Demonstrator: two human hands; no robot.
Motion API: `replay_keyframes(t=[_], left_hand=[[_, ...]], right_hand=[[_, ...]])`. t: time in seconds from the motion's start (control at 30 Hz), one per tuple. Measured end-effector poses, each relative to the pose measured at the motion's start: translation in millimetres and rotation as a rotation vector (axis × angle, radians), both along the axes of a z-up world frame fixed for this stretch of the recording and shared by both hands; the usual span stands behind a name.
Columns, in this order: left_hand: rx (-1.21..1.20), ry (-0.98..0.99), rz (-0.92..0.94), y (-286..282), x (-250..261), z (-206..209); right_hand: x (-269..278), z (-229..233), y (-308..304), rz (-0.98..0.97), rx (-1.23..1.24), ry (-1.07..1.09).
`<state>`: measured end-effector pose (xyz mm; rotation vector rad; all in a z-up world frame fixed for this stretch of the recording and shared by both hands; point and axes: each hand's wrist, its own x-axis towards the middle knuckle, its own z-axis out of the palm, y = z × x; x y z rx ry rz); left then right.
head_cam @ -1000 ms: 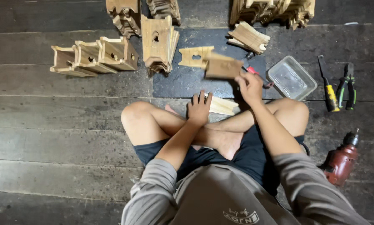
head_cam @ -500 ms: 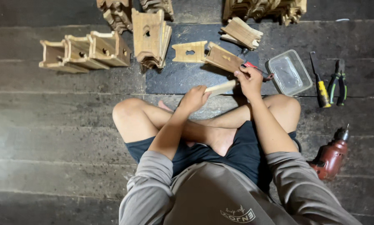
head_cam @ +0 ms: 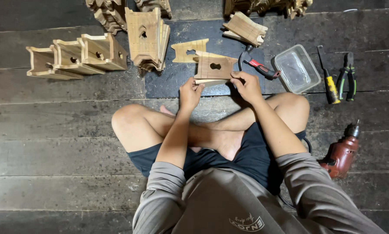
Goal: The person assembles small wooden house-like structures by hammering wooden pins into pre-drilled holes and joining components by hand.
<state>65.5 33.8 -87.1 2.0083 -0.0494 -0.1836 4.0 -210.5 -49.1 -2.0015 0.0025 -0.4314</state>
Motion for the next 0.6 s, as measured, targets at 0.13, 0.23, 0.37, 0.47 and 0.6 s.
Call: replay_keyframes(t=[0.13,0.23,0.37,0.47,0.6], left_hand=[[-0.229,-0.007,0.037,2,-16,48],[-0.281,-0.094,0.057,0,-19,48],[-0.213,-0.128,0.084,0,-17,20],[-0.221,-0.123,0.118,-3,-16,23],[-0.243,-0.138,0.154,-2,-18,28]], right_hand=[[-2,-1,0,0.007,-0.033,-0.02],[-1,5,3,0.007,-0.058,-0.029],[-2,8,3,-0.001,-0.098,-0.031],[-3,1,1,-0.017,-0.094,-0.007],[-6,1,3,-0.044,-0.093,0.017]])
